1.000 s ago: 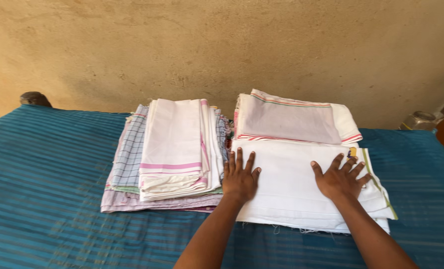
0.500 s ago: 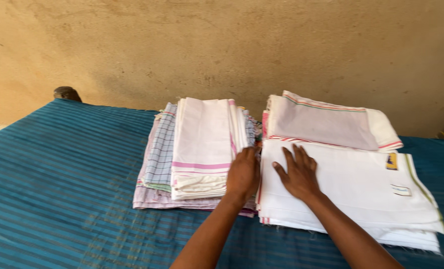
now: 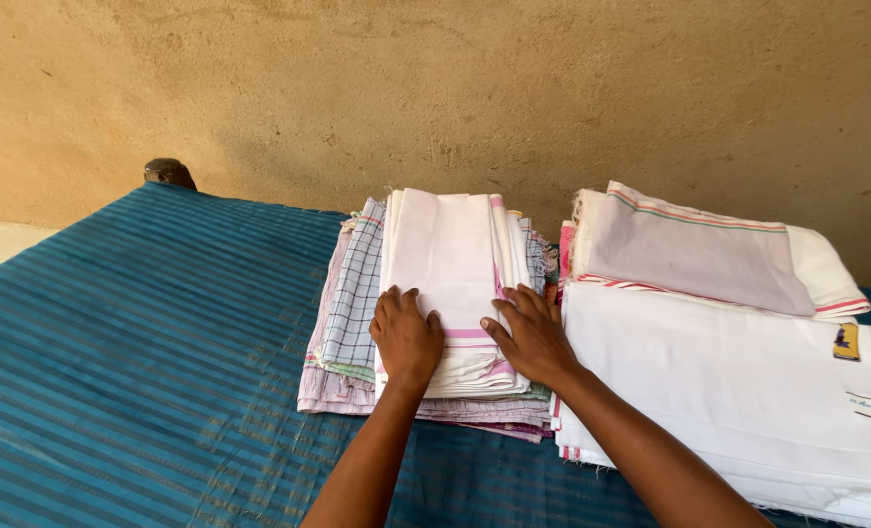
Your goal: The person folds multiple pieces of bedding and towels on a blue woven mat. They handle each item by hand, folding it into a neat rectangle and stacking it with others. The process is repeated for several different colored and patterned items.
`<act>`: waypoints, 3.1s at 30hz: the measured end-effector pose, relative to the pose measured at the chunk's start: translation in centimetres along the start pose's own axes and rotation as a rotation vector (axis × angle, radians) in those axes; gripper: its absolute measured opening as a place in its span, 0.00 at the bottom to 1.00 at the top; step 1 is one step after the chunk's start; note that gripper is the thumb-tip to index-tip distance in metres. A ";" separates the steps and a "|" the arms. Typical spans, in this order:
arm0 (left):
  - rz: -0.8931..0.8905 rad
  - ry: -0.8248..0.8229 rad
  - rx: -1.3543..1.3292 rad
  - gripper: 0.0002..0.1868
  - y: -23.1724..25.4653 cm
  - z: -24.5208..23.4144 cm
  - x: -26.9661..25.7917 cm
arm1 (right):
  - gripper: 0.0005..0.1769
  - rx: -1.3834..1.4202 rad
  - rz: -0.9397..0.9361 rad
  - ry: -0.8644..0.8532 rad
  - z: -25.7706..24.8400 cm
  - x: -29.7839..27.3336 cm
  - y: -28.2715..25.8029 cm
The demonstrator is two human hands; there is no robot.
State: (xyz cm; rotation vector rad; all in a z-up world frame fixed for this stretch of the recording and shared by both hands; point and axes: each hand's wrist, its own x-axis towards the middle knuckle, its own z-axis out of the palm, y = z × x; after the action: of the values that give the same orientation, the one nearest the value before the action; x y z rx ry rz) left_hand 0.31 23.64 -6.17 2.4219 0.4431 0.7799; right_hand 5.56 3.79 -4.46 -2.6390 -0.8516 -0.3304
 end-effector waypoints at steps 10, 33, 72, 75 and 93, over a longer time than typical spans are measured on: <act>0.097 -0.115 0.123 0.26 -1.1 0.0 -1.5 | 0.27 0.148 0.417 -0.030 -0.1 3.5 -2.5; -0.403 0.213 -0.788 0.43 -3.1 -3.2 7.0 | 0.25 0.319 -0.247 -0.408 -8.1 0.3 -5.7; -0.194 -0.574 -0.320 0.42 11.4 11.0 5.4 | 0.25 0.976 0.869 0.060 -17.8 -13.7 22.5; -0.244 -0.534 -0.203 0.35 13.1 10.7 5.5 | 0.24 0.910 0.672 0.249 -16.9 -13.4 23.3; 0.046 -0.075 -0.357 0.14 27.5 14.6 9.8 | 0.28 0.068 0.602 0.661 -19.4 -6.5 35.5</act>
State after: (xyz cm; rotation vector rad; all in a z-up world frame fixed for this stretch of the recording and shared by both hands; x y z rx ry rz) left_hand 20.72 0.47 4.43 2.1247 0.1981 0.7165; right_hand 19.53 -34.17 2.18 -2.3252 0.1360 -0.9001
